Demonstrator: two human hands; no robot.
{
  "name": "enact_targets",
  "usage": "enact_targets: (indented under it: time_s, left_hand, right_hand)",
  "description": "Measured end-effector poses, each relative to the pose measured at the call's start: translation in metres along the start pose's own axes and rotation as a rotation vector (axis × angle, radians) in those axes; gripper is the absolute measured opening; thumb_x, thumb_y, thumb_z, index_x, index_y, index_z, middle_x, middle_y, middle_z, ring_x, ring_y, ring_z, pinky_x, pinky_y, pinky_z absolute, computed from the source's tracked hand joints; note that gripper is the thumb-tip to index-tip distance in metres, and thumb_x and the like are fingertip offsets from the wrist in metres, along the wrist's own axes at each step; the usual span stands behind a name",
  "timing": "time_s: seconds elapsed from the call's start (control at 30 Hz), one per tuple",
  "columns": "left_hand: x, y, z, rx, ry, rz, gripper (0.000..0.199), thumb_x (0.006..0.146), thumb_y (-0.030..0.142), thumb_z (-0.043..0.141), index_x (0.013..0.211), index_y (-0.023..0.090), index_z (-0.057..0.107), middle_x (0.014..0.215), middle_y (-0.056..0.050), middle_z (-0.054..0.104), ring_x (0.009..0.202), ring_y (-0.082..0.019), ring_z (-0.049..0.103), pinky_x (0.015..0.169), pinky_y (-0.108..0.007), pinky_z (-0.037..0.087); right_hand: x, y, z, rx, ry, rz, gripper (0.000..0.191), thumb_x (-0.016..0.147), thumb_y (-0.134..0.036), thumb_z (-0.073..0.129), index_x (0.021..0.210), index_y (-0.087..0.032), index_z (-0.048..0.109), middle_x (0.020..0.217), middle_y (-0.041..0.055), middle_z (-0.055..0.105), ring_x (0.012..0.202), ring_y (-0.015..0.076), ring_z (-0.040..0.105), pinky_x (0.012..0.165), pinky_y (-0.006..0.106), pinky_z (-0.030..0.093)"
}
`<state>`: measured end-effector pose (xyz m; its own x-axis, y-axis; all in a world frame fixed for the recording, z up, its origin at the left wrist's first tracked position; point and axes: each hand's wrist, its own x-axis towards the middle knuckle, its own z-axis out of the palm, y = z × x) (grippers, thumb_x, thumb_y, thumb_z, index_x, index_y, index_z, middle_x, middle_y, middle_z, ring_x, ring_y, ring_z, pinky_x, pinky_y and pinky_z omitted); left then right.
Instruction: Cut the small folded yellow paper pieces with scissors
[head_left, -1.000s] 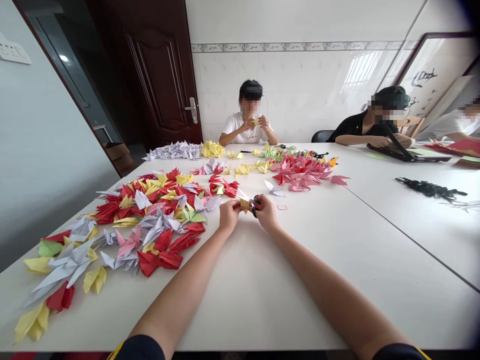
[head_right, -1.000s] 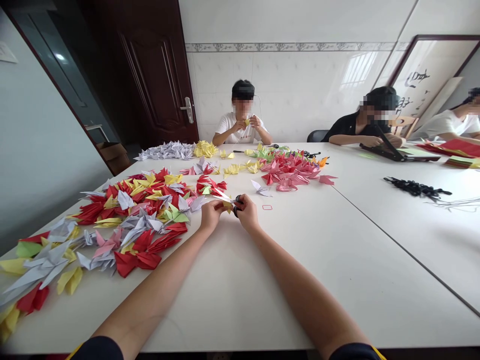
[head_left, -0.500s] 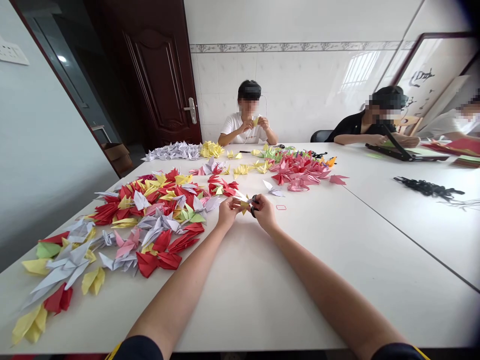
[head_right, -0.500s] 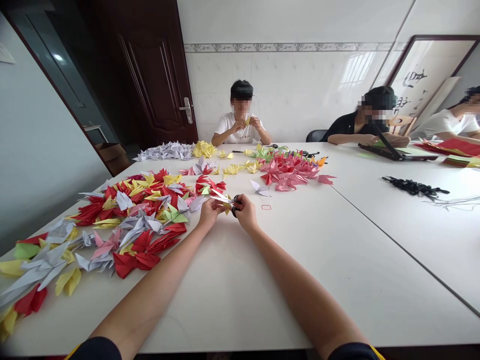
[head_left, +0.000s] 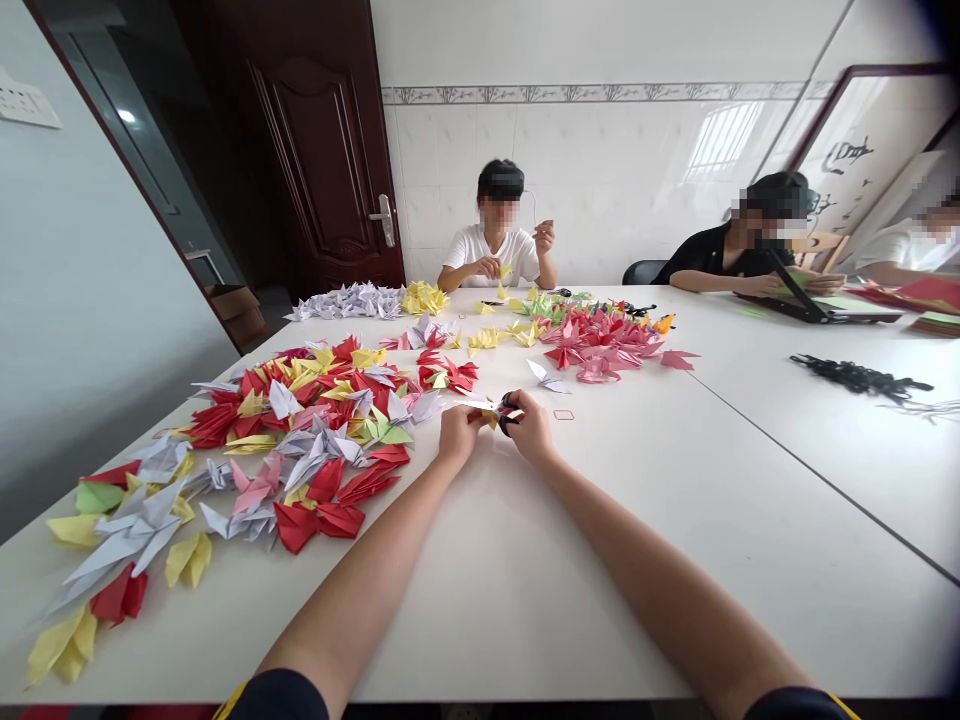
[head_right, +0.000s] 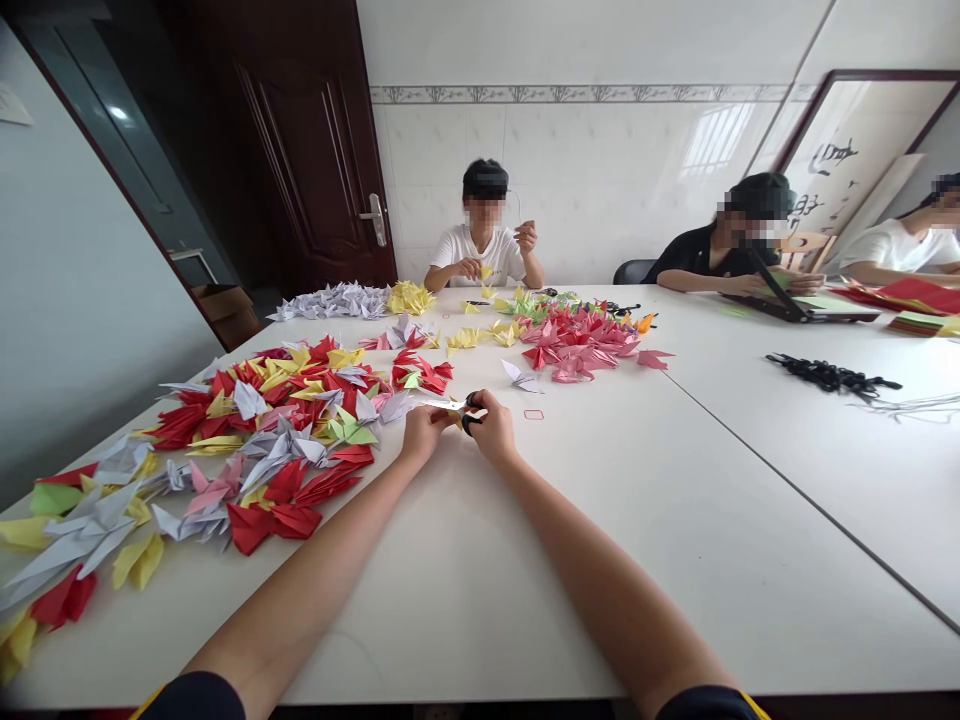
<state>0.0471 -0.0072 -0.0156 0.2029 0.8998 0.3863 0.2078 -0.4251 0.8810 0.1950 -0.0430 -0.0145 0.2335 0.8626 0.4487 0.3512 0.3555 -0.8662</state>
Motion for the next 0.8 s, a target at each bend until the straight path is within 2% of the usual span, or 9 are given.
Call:
enact_targets:
  time_s: [0.1, 0.2, 0.27, 0.4, 0.53, 0.67, 0.8]
  left_hand:
    - [0.001, 0.001, -0.001, -0.037, -0.023, 0.029, 0.009, 0.075, 0.027, 0.071, 0.076, 0.02, 0.077, 0.075, -0.003, 0.073, 0.072, -0.02, 0.066, 0.071, -0.031, 0.052]
    - [0.002, 0.0, -0.001, -0.015, 0.028, 0.036, 0.014, 0.073, 0.033, 0.075, 0.077, 0.02, 0.076, 0.086, -0.006, 0.072, 0.073, -0.017, 0.064, 0.068, -0.029, 0.051]
    - [0.004, -0.001, -0.001, -0.027, 0.019, 0.012, 0.019, 0.072, 0.038, 0.076, 0.077, 0.019, 0.076, 0.085, -0.006, 0.071, 0.074, -0.018, 0.064, 0.067, -0.028, 0.05]
    - [0.005, -0.003, -0.001, -0.14, -0.09, -0.045, 0.028, 0.075, 0.045, 0.071, 0.08, 0.018, 0.075, 0.073, -0.004, 0.071, 0.068, -0.017, 0.064, 0.065, -0.027, 0.05]
    - [0.006, -0.007, 0.0, -0.213, -0.04, -0.064, 0.031, 0.074, 0.046, 0.072, 0.084, 0.017, 0.073, 0.081, -0.006, 0.074, 0.071, -0.018, 0.066, 0.064, -0.027, 0.051]
    - [0.009, -0.015, -0.002, -0.21, 0.072, -0.067, 0.033, 0.075, 0.046, 0.071, 0.088, 0.016, 0.071, 0.084, -0.008, 0.073, 0.073, -0.019, 0.067, 0.065, -0.027, 0.051]
    - [0.015, -0.021, -0.007, -0.202, 0.192, -0.069, 0.033, 0.077, 0.048, 0.069, 0.086, 0.016, 0.069, 0.085, -0.008, 0.072, 0.076, -0.02, 0.067, 0.067, -0.028, 0.052]
  right_hand:
    - [0.001, 0.0, 0.0, 0.03, 0.012, -0.001, 0.021, 0.064, -0.025, 0.065, 0.081, -0.024, 0.053, 0.083, 0.0015, 0.067, 0.08, 0.0211, 0.061, 0.07, 0.033, 0.049]
    - [0.004, 0.004, 0.001, 0.136, 0.004, 0.034, 0.026, 0.063, -0.029, 0.07, 0.075, -0.023, 0.048, 0.076, -0.0002, 0.062, 0.077, 0.0196, 0.061, 0.068, 0.031, 0.048]
    - [0.006, 0.005, 0.001, 0.208, -0.002, 0.077, 0.033, 0.061, -0.032, 0.074, 0.07, -0.023, 0.044, 0.07, -0.0017, 0.058, 0.071, 0.0178, 0.058, 0.063, 0.029, 0.047]
    - [0.008, 0.003, -0.001, 0.353, -0.013, 0.195, 0.041, 0.055, -0.034, 0.081, 0.068, -0.023, 0.044, 0.07, -0.0016, 0.06, 0.063, 0.0153, 0.057, 0.058, 0.029, 0.047]
    - [0.006, -0.001, -0.003, 0.424, -0.084, 0.271, 0.041, 0.056, -0.038, 0.084, 0.072, -0.022, 0.05, 0.074, 0.0001, 0.065, 0.062, 0.0166, 0.063, 0.059, 0.031, 0.052]
    - [0.003, -0.004, -0.006, 0.305, -0.153, 0.331, 0.041, 0.064, -0.052, 0.079, 0.08, -0.022, 0.056, 0.078, 0.0027, 0.068, 0.056, 0.0167, 0.064, 0.048, 0.026, 0.047]
    - [0.004, -0.007, -0.011, 0.059, -0.125, 0.25, 0.043, 0.06, -0.057, 0.08, 0.07, -0.021, 0.058, 0.074, 0.001, 0.067, 0.046, 0.0112, 0.049, 0.041, 0.026, 0.037]
